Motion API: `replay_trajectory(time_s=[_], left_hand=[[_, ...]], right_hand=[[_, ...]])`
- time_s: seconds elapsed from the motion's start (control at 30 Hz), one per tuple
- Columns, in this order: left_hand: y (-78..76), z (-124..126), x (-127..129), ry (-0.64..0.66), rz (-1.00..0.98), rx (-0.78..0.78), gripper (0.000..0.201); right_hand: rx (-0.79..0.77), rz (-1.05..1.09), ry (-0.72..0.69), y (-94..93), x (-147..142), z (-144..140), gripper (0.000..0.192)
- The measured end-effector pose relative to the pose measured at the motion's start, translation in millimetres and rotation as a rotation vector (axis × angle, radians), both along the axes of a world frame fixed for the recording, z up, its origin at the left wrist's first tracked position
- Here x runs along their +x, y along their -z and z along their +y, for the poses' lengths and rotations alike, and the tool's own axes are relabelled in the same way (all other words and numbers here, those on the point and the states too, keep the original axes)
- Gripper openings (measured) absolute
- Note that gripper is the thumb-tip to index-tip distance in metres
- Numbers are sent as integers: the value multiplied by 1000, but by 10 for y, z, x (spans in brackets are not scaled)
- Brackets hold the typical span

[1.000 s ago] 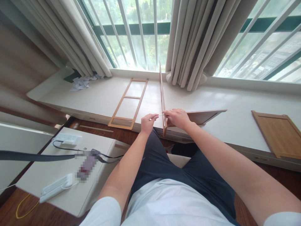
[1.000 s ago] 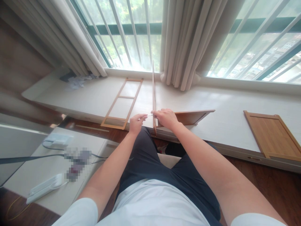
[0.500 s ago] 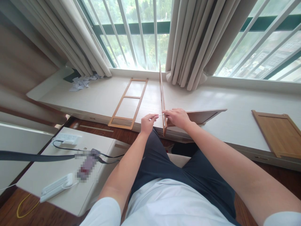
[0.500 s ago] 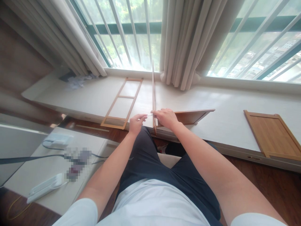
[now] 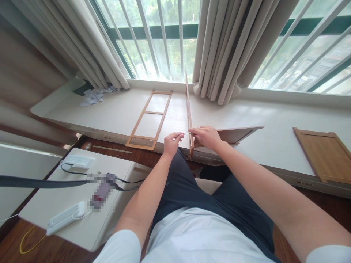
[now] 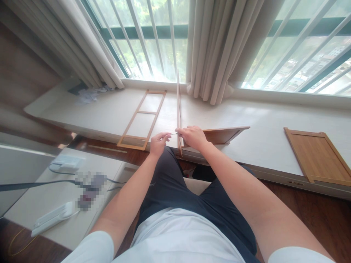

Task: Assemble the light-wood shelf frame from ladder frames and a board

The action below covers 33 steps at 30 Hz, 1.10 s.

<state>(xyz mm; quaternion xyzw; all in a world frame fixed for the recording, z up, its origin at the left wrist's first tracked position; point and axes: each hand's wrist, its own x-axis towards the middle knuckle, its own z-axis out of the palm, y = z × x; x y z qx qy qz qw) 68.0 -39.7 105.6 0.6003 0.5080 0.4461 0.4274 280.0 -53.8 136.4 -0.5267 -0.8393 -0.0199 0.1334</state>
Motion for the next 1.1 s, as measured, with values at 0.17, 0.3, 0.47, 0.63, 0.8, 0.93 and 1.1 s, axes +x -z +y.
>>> replay_trajectory(time_s=[0.17, 0.3, 0.47, 0.63, 0.8, 0.93, 1.1], left_hand=[[5, 8, -6, -7, -24, -13, 29], [23, 23, -30, -15, -51, -11, 30], [4, 6, -26, 18, -73, -59, 32], [-42, -25, 27, 64, -92, -172, 41], [-69, -22, 69, 20, -124, -219, 44], [-90, -13, 90, -42, -152, -227, 45], [-122, -15, 108, -63, -167, -251, 44]], right_hand=[[0, 0, 0, -3, 0, 0, 32], [-2, 2, 0, -6, -3, -1, 31], [1, 9, -4, -7, 0, -4, 31], [6, 14, 0, 4, 3, -3, 30], [2, 7, -4, 19, 3, 7, 31], [4, 9, -6, 38, 4, 18, 31], [14, 9, -10, 47, 0, 16, 30]])
